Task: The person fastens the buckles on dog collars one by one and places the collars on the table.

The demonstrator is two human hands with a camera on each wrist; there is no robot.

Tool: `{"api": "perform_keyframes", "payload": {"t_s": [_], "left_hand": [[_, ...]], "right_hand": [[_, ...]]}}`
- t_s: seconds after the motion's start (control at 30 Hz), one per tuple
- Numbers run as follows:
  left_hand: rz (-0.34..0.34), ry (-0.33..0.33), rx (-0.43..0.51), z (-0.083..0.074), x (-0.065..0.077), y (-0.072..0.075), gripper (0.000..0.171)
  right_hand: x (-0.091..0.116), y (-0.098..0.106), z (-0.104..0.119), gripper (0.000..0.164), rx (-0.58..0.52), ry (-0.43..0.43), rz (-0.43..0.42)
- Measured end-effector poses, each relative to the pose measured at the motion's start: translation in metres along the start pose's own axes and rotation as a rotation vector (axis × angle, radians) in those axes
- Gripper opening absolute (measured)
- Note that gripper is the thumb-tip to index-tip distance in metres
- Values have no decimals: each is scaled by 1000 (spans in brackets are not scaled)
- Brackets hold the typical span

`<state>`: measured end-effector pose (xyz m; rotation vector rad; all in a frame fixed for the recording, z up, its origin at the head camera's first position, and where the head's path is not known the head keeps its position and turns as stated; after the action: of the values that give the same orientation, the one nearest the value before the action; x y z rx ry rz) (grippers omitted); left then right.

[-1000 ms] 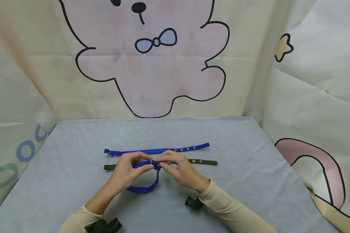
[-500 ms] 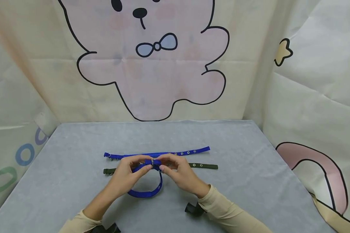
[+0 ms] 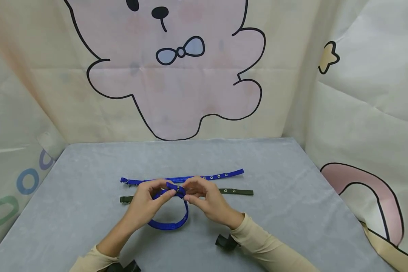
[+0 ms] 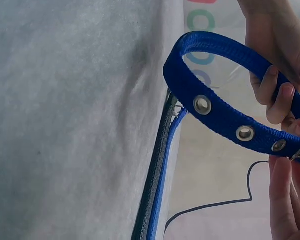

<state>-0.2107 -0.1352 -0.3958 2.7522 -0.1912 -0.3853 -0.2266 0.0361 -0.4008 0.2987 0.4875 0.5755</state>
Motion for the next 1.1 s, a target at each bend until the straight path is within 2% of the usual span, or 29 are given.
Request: {"api": "perform_keyframes", "payload": {"t_s": [0.23,0.5,0.7,0.8,0.9,1.0,1.1], "left_hand": [[12,2,-26,-3,-1,-1,14],[-11,-18,-80,-6,1,-4,15],[-21,18,-100,-3,6,-7,16],[-18,17,-103,-4,9,-11,17],[-6,-28,-87,-7,8,-14,17],[7,-72,-55,-10,6,-16,14],[19,-83,-34,-11,4,-17,11]], "right_hand": [[-3,-1,0,4,-17,20,-7],[-1,-6,-3,6,-42,-29,18],[2,-7,0,6,-36,-44,11],[5,-5,4,11,-16,-21,-13],[5,-3,9,18,15,28,-29],[4,-2,14,16,56,80,-19],[2,0,16,12,81,95,-8]]}}
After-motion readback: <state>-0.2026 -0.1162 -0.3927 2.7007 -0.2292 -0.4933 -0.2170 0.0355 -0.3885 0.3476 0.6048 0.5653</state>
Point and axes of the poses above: each hand's wrist, its own x-axis away from the middle knuckle, its own y-axis out of the back of the hand, z = x × y, the point moved 7 cm from there along -x, towards the middle knuckle, and after that the axes turned 1 degree about x, right-handed, at the moved point
